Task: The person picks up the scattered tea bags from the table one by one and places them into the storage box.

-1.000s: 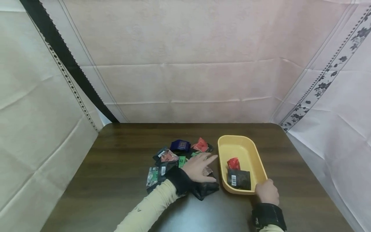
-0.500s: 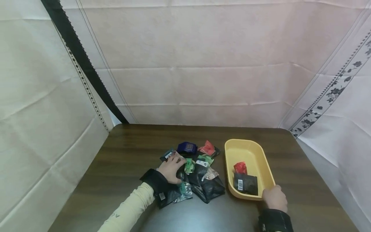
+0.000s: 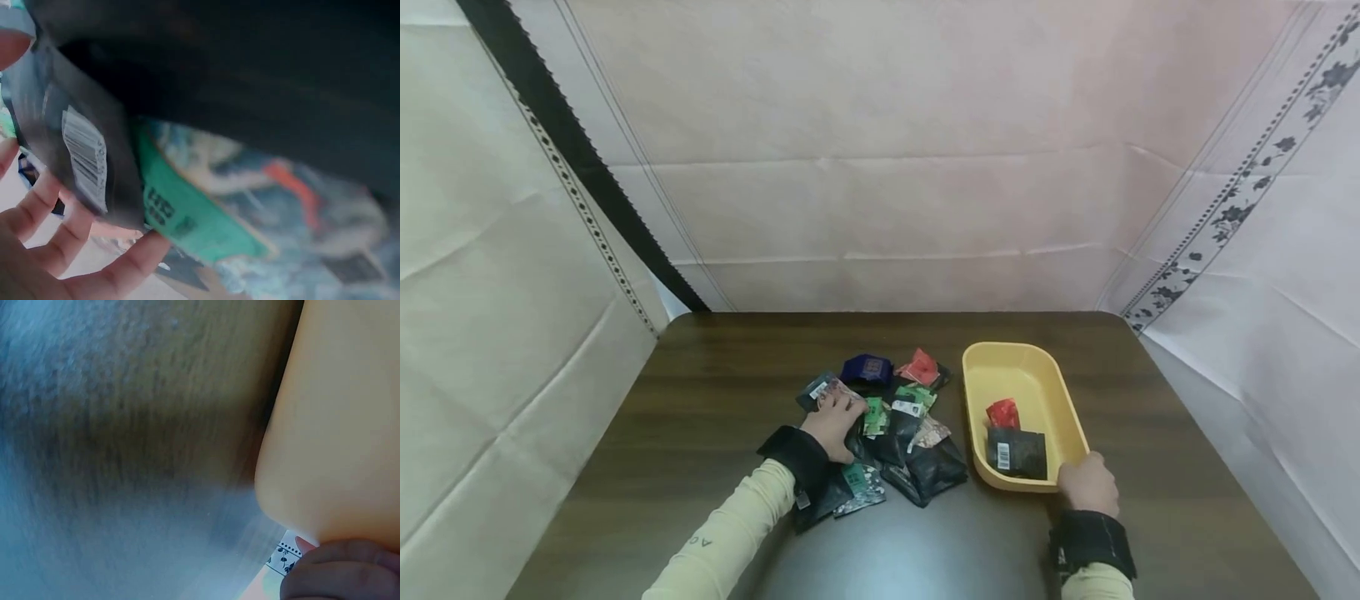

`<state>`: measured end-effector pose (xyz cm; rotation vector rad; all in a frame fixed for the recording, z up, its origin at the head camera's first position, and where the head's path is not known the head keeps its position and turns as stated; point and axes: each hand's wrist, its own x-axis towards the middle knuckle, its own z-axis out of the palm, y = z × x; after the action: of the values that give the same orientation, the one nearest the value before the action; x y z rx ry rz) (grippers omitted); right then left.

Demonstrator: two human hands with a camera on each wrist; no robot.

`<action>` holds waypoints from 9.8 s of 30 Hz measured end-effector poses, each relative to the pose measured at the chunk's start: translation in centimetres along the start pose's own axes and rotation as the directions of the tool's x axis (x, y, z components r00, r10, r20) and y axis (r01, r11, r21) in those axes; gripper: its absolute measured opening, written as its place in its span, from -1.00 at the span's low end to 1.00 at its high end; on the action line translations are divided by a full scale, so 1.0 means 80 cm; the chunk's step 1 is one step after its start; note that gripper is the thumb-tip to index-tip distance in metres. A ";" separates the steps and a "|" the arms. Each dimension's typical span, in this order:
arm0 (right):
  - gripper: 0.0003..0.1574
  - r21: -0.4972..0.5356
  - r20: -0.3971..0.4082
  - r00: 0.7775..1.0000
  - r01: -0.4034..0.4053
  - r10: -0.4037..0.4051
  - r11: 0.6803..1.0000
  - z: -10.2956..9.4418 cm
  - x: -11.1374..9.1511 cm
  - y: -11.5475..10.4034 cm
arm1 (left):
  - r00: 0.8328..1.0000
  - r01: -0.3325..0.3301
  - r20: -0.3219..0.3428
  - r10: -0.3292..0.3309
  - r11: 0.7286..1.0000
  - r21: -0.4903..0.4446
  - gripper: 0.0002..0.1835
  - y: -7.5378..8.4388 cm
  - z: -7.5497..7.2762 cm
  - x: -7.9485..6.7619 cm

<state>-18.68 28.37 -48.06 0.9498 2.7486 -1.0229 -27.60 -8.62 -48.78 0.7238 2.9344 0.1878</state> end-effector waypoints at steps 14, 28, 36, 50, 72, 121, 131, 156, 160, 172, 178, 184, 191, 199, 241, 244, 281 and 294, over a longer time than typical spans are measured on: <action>-0.43 0.006 -0.024 1.000 -0.011 0.011 1.000 -0.001 -0.004 -0.013 | 0.989 -0.102 0.085 0.118 0.980 -0.170 -0.55 0.000 -0.012 0.010; -0.46 0.016 -0.050 0.998 -0.035 0.036 0.999 -0.003 -0.008 -0.001 | 0.968 -0.248 -0.025 0.249 0.942 -0.227 -0.73 0.058 -0.056 0.037; -0.48 0.023 -0.050 0.999 -0.005 0.006 1.000 0.005 -0.008 -0.004 | 0.922 -0.387 -0.127 0.366 0.862 -0.329 -0.57 0.137 -0.073 0.067; -0.50 0.001 -0.043 0.999 0.008 -0.008 1.000 0.002 -0.009 -0.001 | 0.874 -0.485 -0.148 0.462 0.839 -0.248 -0.41 0.272 -0.047 0.101; -0.47 0.012 -0.060 0.998 0.005 -0.004 1.000 0.005 -0.008 -0.003 | 0.917 -0.382 -0.172 0.359 0.916 -0.122 -0.21 0.169 -0.039 0.073; -0.47 0.003 -0.027 1.000 0.003 -0.003 1.000 0.001 -0.007 -0.001 | 0.968 0.115 -0.196 -0.156 0.972 -0.204 -0.73 0.010 -0.052 0.051; -0.45 0.013 -0.026 1.000 -0.001 0.001 1.000 0.001 -0.011 -0.004 | 0.974 0.125 -0.175 -0.144 0.985 -0.119 -0.62 0.040 -0.073 0.053; -0.44 0.017 -0.018 1.000 0.016 -0.015 1.000 0.001 -0.010 -0.003 | 0.929 -0.337 -0.129 0.347 0.937 0.095 -0.57 0.244 -0.064 0.104; -0.47 0.013 -0.021 0.999 0.036 -0.036 0.999 -0.001 -0.011 -0.003 | 0.890 -0.433 -0.094 0.446 0.892 0.131 -0.25 0.263 -0.043 0.105; -0.49 0.017 -0.045 0.998 0.033 -0.033 0.999 0.002 -0.010 -0.006 | 0.913 -0.407 0.010 0.409 0.911 -0.066 0.03 0.236 -0.042 0.093; -0.46 0.019 -0.028 1.000 0.011 -0.011 1.000 0.001 -0.007 -0.006 | 0.941 -0.336 0.010 0.339 0.937 -0.089 0.02 0.195 -0.044 0.091; -0.45 0.017 -0.012 1.000 -0.001 0.002 1.000 -0.001 -0.007 -0.006 | 0.963 -0.270 -0.055 0.266 0.957 -0.102 -0.02 0.137 -0.044 0.084; -0.46 0.012 -0.013 1.000 0.005 -0.004 1.000 0.001 -0.007 -0.005 | 0.989 -0.123 -0.097 0.112 0.986 -0.114 -0.14 0.057 -0.040 0.064; -0.42 0.027 0.014 0.999 -0.040 0.039 0.999 0.002 -0.006 -0.002 | 0.992 0.087 -0.076 -0.098 0.986 -0.139 -0.13 0.008 -0.030 0.049; -0.43 0.039 0.006 0.999 -0.039 0.039 0.998 0.000 -0.013 -0.008 | 0.930 -0.132 -0.340 0.137 0.991 0.039 -0.68 0.114 -0.078 0.070; -0.44 0.036 0.003 0.999 -0.036 0.036 0.999 0.001 -0.013 -0.008 | 0.912 -0.173 -0.362 0.192 0.981 0.086 -0.70 0.147 -0.080 0.078; -0.45 0.018 -0.022 1.000 0.014 -0.014 1.000 0.001 -0.010 -0.002 | 0.959 -0.275 -0.066 0.275 0.961 0.015 -0.19 0.128 -0.032 0.063; -0.43 0.011 -0.015 1.000 -0.015 0.015 1.000 0.005 -0.016 0.003 | 0.990 -0.041 -0.136 0.039 0.999 -0.013 -0.23 0.011 -0.024 0.076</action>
<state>-17.61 27.62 -48.14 0.9824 2.7469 -1.0339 -32.82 -5.18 -47.28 0.7989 3.0444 0.2738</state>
